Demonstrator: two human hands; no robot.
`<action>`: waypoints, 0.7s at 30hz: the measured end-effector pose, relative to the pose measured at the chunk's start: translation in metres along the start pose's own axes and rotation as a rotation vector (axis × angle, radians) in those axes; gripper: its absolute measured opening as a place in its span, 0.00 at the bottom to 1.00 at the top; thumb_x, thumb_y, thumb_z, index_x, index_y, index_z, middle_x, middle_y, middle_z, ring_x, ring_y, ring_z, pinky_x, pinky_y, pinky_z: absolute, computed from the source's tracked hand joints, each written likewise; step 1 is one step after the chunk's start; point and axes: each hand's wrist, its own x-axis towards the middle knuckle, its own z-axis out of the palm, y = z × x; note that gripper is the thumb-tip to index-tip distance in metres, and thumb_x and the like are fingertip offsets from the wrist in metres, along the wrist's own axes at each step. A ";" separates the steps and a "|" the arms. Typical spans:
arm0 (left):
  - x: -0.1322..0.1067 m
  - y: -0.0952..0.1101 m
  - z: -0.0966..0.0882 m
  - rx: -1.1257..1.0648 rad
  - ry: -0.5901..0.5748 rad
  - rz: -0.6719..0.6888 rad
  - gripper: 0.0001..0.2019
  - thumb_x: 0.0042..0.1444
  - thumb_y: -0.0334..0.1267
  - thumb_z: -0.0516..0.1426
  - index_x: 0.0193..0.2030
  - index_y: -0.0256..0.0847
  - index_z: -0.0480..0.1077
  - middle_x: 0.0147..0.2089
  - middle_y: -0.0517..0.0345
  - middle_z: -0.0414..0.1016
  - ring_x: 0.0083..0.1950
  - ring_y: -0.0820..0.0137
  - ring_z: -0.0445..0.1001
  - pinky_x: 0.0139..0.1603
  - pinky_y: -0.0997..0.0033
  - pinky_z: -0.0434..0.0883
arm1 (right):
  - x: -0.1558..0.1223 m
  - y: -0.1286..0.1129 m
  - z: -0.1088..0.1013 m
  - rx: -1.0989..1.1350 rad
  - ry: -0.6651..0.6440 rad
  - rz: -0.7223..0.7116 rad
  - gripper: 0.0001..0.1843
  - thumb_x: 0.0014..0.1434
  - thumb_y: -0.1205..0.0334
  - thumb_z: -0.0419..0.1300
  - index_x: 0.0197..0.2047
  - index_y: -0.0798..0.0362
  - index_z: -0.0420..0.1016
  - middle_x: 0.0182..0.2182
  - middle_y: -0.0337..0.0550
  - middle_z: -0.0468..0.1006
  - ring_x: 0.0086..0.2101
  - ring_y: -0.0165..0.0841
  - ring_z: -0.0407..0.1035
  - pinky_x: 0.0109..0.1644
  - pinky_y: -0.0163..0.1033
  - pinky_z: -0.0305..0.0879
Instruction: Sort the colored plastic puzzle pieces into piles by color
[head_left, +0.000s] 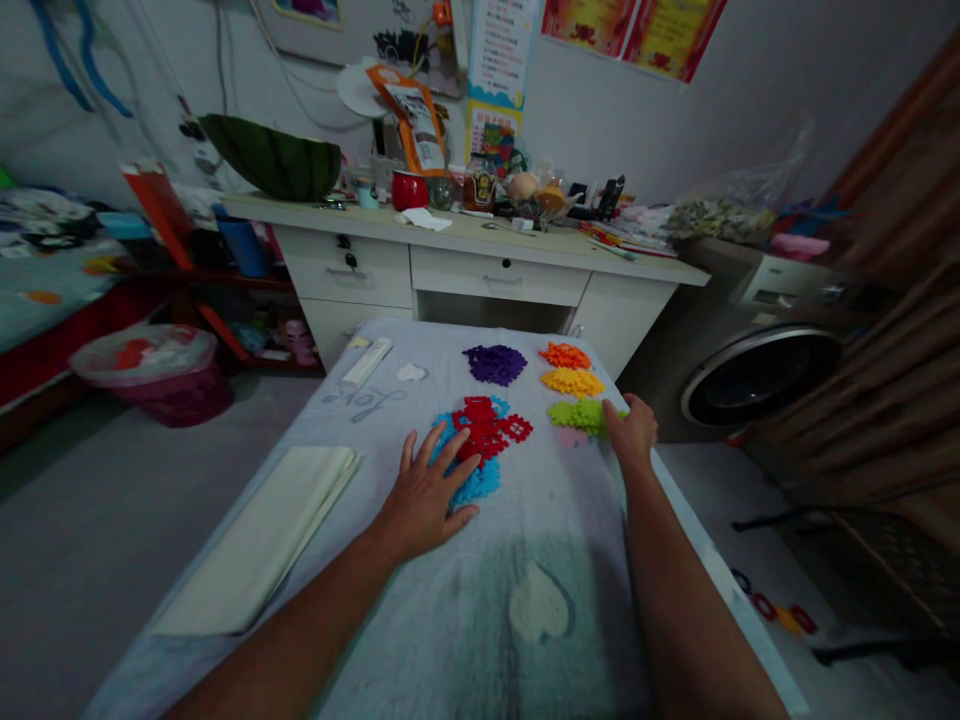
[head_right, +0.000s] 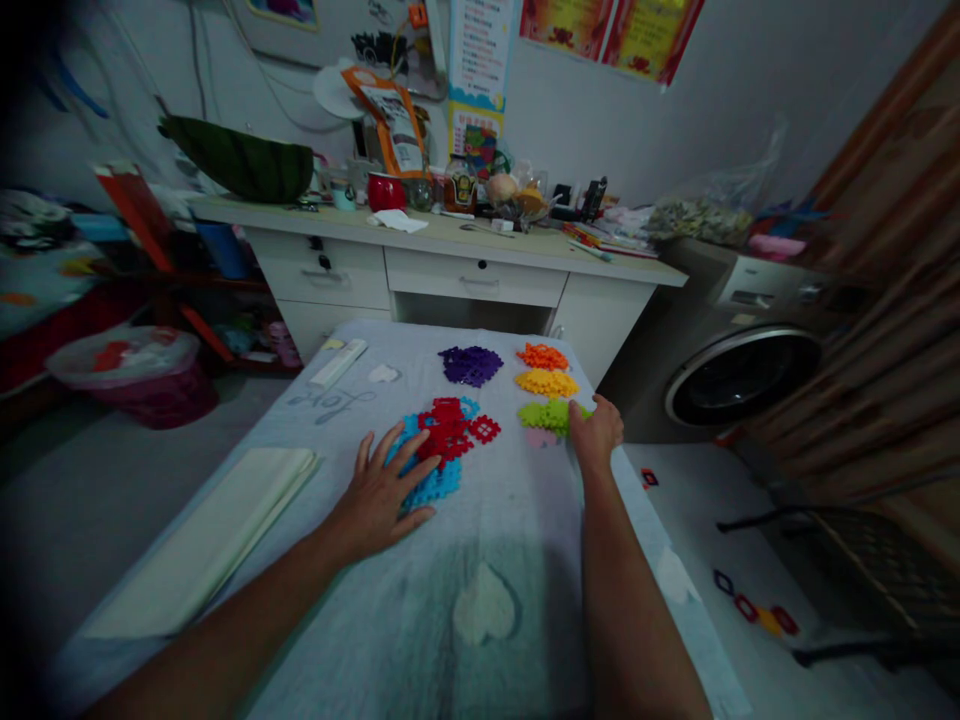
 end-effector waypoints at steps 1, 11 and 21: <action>0.000 0.001 0.001 0.014 0.015 -0.012 0.27 0.54 0.48 0.60 0.62 0.52 0.66 0.73 0.50 0.51 0.74 0.43 0.41 0.68 0.30 0.38 | 0.000 0.006 0.002 -0.022 -0.017 0.025 0.33 0.58 0.47 0.54 0.60 0.60 0.69 0.57 0.64 0.69 0.57 0.55 0.62 0.60 0.60 0.54; 0.001 0.000 0.007 0.064 0.009 -0.220 0.26 0.58 0.53 0.55 0.60 0.45 0.68 0.68 0.43 0.61 0.70 0.43 0.52 0.67 0.33 0.47 | -0.008 0.014 0.019 -0.014 -0.196 -0.082 0.37 0.57 0.41 0.54 0.61 0.58 0.68 0.58 0.60 0.70 0.57 0.52 0.64 0.62 0.57 0.55; 0.027 0.000 -0.011 0.032 -0.193 -0.274 0.29 0.54 0.49 0.58 0.63 0.45 0.65 0.67 0.46 0.62 0.67 0.49 0.57 0.64 0.42 0.55 | -0.041 -0.017 0.022 0.470 -0.211 -0.326 0.30 0.56 0.44 0.58 0.54 0.56 0.70 0.50 0.54 0.76 0.46 0.43 0.72 0.47 0.47 0.70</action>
